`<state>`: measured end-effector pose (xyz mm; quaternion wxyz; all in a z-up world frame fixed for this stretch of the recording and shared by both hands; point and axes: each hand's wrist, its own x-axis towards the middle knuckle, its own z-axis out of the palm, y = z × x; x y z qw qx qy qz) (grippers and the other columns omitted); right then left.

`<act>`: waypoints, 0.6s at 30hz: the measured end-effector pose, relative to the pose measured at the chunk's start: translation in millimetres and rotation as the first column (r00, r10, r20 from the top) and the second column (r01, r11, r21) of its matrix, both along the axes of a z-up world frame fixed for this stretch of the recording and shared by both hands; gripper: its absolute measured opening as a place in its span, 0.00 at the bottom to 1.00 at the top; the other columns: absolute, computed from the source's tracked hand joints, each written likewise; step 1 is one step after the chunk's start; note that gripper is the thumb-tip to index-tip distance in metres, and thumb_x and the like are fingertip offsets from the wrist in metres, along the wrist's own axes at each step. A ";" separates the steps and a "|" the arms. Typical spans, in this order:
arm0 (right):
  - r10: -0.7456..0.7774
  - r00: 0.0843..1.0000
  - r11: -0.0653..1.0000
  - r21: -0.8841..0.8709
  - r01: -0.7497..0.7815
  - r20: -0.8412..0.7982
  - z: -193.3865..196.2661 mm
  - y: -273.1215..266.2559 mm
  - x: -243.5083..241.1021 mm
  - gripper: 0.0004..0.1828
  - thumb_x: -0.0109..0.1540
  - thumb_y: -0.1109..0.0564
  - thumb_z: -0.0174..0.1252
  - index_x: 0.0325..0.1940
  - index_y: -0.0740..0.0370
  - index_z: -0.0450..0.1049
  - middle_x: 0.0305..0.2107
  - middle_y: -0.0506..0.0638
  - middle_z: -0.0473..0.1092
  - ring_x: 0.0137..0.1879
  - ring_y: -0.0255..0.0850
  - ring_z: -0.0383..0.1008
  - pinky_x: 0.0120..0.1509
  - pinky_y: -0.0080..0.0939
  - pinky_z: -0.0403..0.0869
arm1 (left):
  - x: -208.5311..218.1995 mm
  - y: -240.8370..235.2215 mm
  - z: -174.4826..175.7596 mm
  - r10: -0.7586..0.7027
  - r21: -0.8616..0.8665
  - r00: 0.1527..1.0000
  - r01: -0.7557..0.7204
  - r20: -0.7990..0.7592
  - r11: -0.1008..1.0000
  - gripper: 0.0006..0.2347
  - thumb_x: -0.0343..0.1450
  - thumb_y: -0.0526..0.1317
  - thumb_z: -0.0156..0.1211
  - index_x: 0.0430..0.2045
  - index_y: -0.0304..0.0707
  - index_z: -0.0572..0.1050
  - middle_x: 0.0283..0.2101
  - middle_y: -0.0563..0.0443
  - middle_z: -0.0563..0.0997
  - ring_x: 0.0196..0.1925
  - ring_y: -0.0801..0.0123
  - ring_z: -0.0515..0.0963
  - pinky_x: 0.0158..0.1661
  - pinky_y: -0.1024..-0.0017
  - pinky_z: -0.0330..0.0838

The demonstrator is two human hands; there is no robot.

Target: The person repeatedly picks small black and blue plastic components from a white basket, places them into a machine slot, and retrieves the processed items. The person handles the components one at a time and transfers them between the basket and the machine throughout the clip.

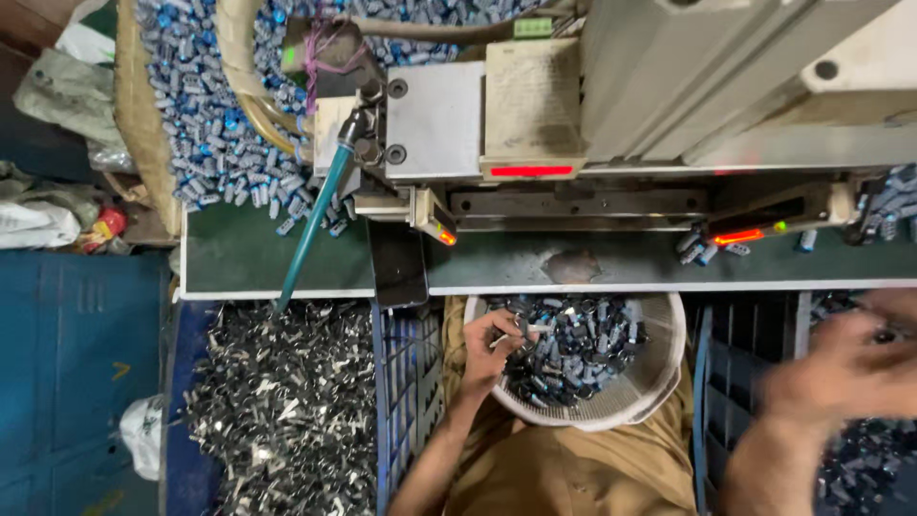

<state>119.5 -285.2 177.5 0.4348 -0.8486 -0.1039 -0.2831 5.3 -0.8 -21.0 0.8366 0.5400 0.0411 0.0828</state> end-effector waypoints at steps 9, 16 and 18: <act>0.536 0.647 0.824 0.169 -0.541 -0.543 -95.0 130.7 -53.1 0.25 0.53 0.66 0.64 0.55 0.64 0.73 0.41 0.59 0.74 0.47 0.55 0.77 0.50 0.47 0.76 | 1.4 -2.1 0.4 0.136 0.204 0.983 -0.109 -0.125 0.973 0.04 0.67 0.27 0.65 0.30 0.27 0.75 0.37 0.45 0.77 0.36 0.72 0.78 0.40 0.75 0.72; 0.499 0.807 0.848 -0.011 -0.529 -0.316 -128.2 113.8 -52.5 0.15 0.52 0.66 0.66 0.43 0.64 0.77 0.36 0.58 0.76 0.45 0.54 0.76 0.50 0.46 0.74 | 0.2 -5.3 0.8 0.105 0.310 0.988 -0.066 -0.111 0.948 0.08 0.69 0.28 0.64 0.41 0.30 0.78 0.41 0.46 0.83 0.43 0.71 0.82 0.48 0.75 0.75; 0.599 0.745 0.790 0.070 -0.609 -0.294 -128.5 114.9 -46.9 0.20 0.47 0.61 0.70 0.42 0.65 0.77 0.35 0.57 0.76 0.43 0.52 0.76 0.49 0.43 0.73 | -1.1 -2.2 0.6 0.055 0.145 0.979 -0.027 -0.197 0.989 0.09 0.69 0.29 0.64 0.42 0.30 0.77 0.39 0.48 0.84 0.42 0.73 0.82 0.47 0.76 0.76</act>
